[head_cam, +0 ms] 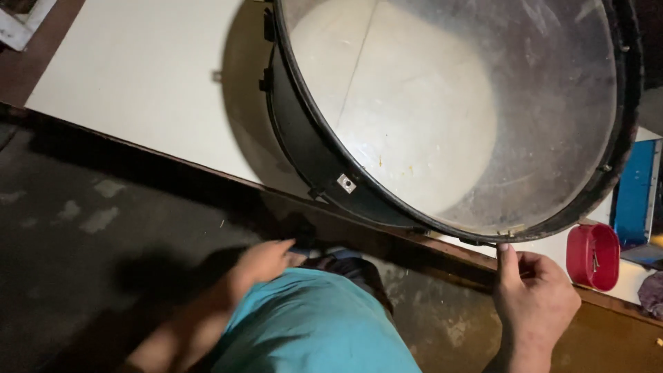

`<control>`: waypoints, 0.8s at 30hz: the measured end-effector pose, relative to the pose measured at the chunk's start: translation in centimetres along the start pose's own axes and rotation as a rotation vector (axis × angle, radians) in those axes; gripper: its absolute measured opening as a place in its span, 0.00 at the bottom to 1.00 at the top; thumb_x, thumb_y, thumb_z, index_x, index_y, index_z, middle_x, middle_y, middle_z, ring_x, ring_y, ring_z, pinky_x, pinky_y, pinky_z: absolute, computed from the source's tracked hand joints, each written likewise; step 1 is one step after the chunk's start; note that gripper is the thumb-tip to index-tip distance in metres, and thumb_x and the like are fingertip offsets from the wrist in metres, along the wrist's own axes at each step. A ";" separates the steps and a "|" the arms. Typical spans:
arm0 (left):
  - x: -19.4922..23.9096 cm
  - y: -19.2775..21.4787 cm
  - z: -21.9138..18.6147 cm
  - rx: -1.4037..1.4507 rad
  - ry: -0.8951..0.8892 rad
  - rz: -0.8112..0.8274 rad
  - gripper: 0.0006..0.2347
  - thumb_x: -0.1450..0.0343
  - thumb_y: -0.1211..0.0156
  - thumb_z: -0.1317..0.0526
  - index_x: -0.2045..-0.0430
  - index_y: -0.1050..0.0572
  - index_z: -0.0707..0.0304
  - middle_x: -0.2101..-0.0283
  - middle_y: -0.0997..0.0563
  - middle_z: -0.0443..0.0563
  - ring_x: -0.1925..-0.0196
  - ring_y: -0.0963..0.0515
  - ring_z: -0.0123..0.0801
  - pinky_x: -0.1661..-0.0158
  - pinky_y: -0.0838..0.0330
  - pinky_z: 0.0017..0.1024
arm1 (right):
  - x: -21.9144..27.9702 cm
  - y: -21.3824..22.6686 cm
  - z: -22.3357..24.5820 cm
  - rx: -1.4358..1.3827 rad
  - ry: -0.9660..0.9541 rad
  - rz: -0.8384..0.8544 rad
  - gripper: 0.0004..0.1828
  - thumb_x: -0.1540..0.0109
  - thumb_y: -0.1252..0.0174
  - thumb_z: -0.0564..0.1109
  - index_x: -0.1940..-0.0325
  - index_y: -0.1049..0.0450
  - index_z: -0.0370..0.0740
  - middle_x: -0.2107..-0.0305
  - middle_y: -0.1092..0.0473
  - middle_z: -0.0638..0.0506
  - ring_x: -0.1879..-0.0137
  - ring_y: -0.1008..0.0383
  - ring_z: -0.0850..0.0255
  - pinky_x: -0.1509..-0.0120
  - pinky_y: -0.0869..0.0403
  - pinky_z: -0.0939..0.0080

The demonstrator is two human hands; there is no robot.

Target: The person uses a wrench to tighten bolts on the rim of a large metal bowl. They rotate the bowl to access different bolts and tighten them sequentially.

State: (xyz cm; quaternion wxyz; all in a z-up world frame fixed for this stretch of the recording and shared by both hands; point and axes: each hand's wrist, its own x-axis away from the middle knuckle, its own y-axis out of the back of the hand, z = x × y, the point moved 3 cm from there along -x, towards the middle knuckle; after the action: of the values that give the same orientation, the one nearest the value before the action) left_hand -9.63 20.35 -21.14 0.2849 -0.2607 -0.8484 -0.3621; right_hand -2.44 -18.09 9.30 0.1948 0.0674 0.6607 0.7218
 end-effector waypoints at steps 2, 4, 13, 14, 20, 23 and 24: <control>-1.1 -0.6 5.3 0.020 0.052 0.055 0.24 0.26 0.53 0.49 0.33 0.35 0.53 0.33 0.30 0.54 0.34 0.28 0.47 0.38 0.33 0.41 | 0.1 -0.3 -0.2 -0.017 0.029 -0.023 0.17 0.29 0.35 0.60 0.64 0.18 0.47 0.75 0.25 0.55 0.66 0.23 0.57 0.54 0.29 0.56; -1.8 -2.4 10.5 0.066 0.165 0.162 0.24 0.26 0.50 0.49 0.34 0.33 0.53 0.34 0.29 0.53 0.35 0.27 0.45 0.39 0.32 0.40 | 0.0 -0.6 -0.4 -0.035 0.055 -0.045 0.16 0.29 0.35 0.57 0.64 0.19 0.46 0.75 0.26 0.55 0.66 0.25 0.57 0.54 0.29 0.55; -6.2 -8.8 26.3 0.250 0.671 0.626 0.22 0.28 0.35 0.52 0.38 0.28 0.53 0.40 0.24 0.52 0.41 0.23 0.39 0.43 0.28 0.36 | -0.5 -0.1 0.2 -0.097 0.051 0.042 0.15 0.34 0.36 0.57 0.62 0.19 0.44 0.70 0.23 0.52 0.64 0.24 0.55 0.50 0.28 0.54; -6.3 -9.4 26.7 0.268 0.726 0.677 0.22 0.28 0.33 0.52 0.39 0.27 0.54 0.41 0.24 0.52 0.42 0.23 0.39 0.43 0.27 0.35 | -0.8 -0.6 -0.4 -0.066 0.096 0.008 0.14 0.34 0.36 0.57 0.61 0.18 0.44 0.69 0.22 0.51 0.62 0.22 0.55 0.50 0.28 0.55; -5.4 -11.6 23.1 -0.055 0.341 -0.117 0.13 0.38 0.42 0.47 0.82 0.27 0.54 0.72 0.24 0.47 0.69 0.25 0.37 0.66 0.33 0.38 | -0.9 1.3 0.7 -0.184 0.069 0.089 0.11 0.36 0.33 0.53 0.58 0.18 0.44 0.66 0.21 0.54 0.66 0.26 0.61 0.56 0.29 0.60; -4.2 -9.7 19.4 0.123 0.415 -0.062 0.10 0.33 0.44 0.51 0.76 0.27 0.57 0.68 0.24 0.49 0.67 0.26 0.37 0.64 0.36 0.38 | -0.7 2.1 1.6 -0.246 -0.125 0.159 0.14 0.38 0.32 0.57 0.61 0.17 0.46 0.70 0.22 0.57 0.66 0.28 0.66 0.54 0.30 0.66; -3.3 -9.5 18.2 0.194 0.456 0.000 0.12 0.30 0.43 0.53 0.64 0.15 0.57 0.59 0.13 0.52 0.60 0.17 0.41 0.57 0.29 0.37 | -0.5 2.2 1.5 -0.178 -0.185 0.134 0.19 0.40 0.30 0.63 0.65 0.17 0.47 0.74 0.23 0.58 0.67 0.26 0.66 0.53 0.30 0.66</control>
State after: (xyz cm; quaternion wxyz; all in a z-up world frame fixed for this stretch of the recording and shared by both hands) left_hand -18.78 27.73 -38.23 0.4928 -0.1436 -0.7929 -0.3284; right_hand -1.91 -16.97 11.74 0.2114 0.1602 0.5671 0.7798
